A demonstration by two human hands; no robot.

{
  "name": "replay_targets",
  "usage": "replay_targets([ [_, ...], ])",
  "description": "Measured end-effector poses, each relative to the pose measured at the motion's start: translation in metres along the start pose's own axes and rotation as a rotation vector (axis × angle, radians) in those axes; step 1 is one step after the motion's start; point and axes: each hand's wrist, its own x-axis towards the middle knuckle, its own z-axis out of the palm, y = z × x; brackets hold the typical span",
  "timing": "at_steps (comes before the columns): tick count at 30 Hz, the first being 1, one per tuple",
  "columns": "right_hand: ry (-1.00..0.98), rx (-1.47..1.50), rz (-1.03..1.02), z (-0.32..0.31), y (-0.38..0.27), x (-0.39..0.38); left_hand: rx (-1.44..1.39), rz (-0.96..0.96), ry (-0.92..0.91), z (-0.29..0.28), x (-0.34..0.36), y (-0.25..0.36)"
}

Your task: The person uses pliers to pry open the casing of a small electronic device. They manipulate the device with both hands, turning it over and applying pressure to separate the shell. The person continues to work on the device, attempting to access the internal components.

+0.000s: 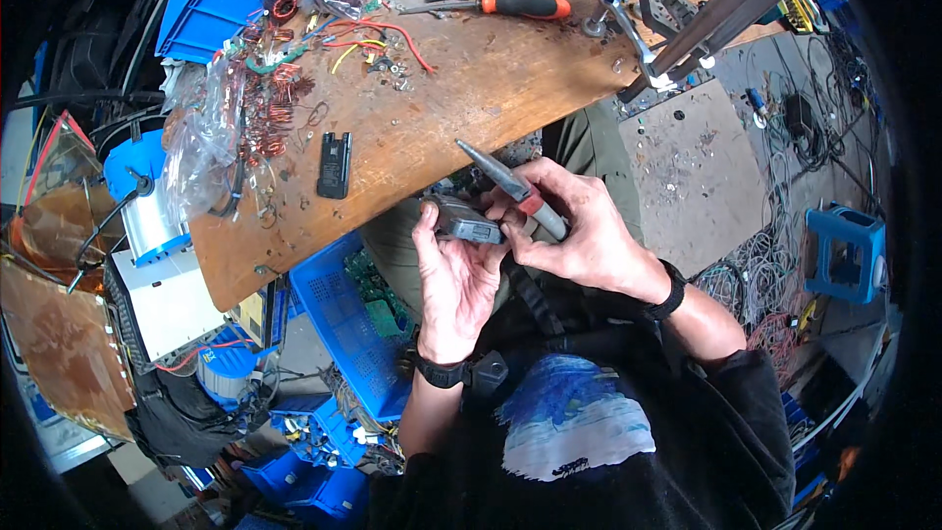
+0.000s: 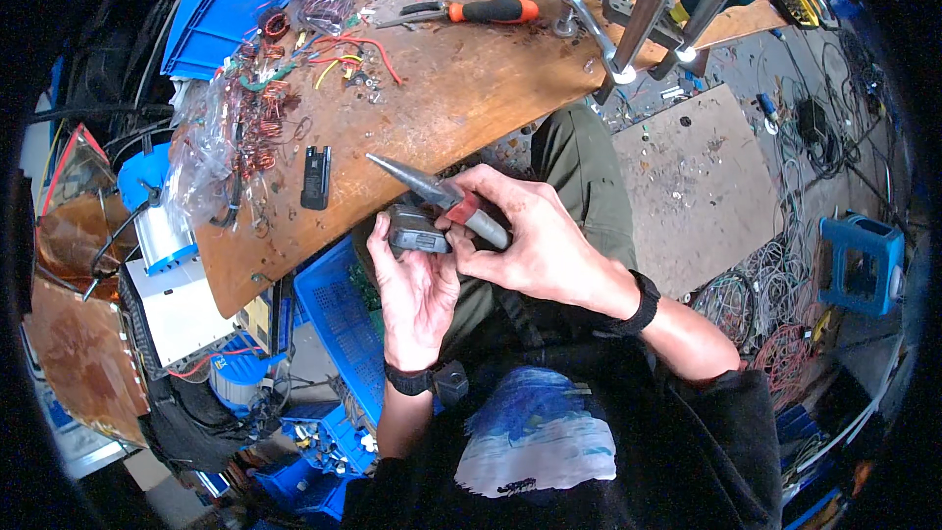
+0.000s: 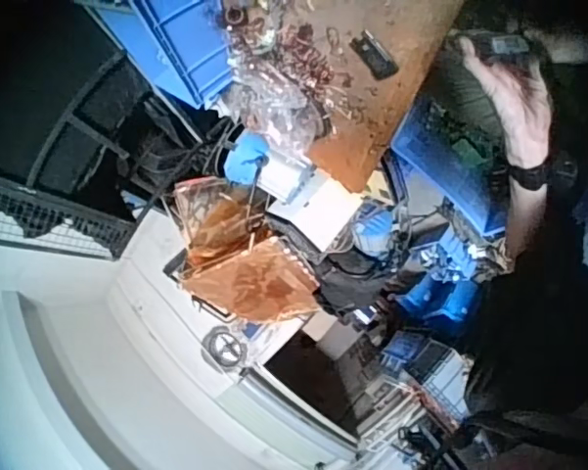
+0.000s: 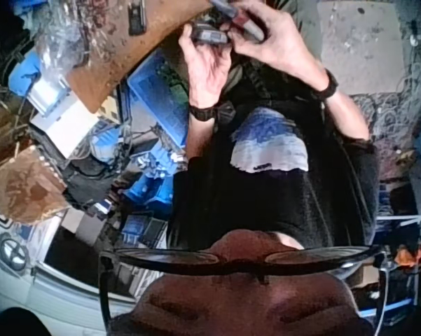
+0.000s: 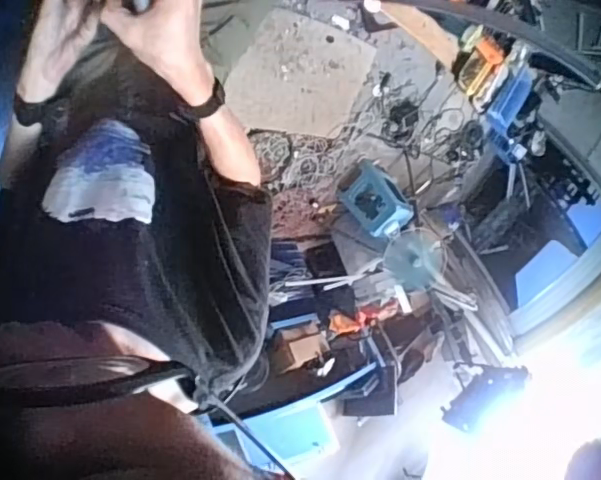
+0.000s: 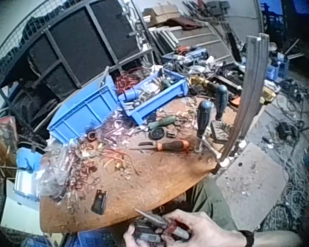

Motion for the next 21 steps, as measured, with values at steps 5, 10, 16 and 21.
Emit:
replay_targets([
  [5,0.016,0.014,0.043,0.001,0.003,-0.001,-0.097,-0.019,0.035,0.009,-0.002,-0.008],
  [10,-0.002,0.48,0.199,-0.005,-0.001,-0.003,-0.264,-0.05,-0.039,0.004,0.0,-0.008],
  [16,-0.016,0.397,0.237,-0.013,-0.004,-0.004,-0.431,-0.156,-0.048,-0.001,0.002,-0.012],
  [21,-0.02,0.433,0.246,-0.012,0.001,-0.004,-0.429,-0.176,-0.063,-0.003,0.003,-0.012],
])
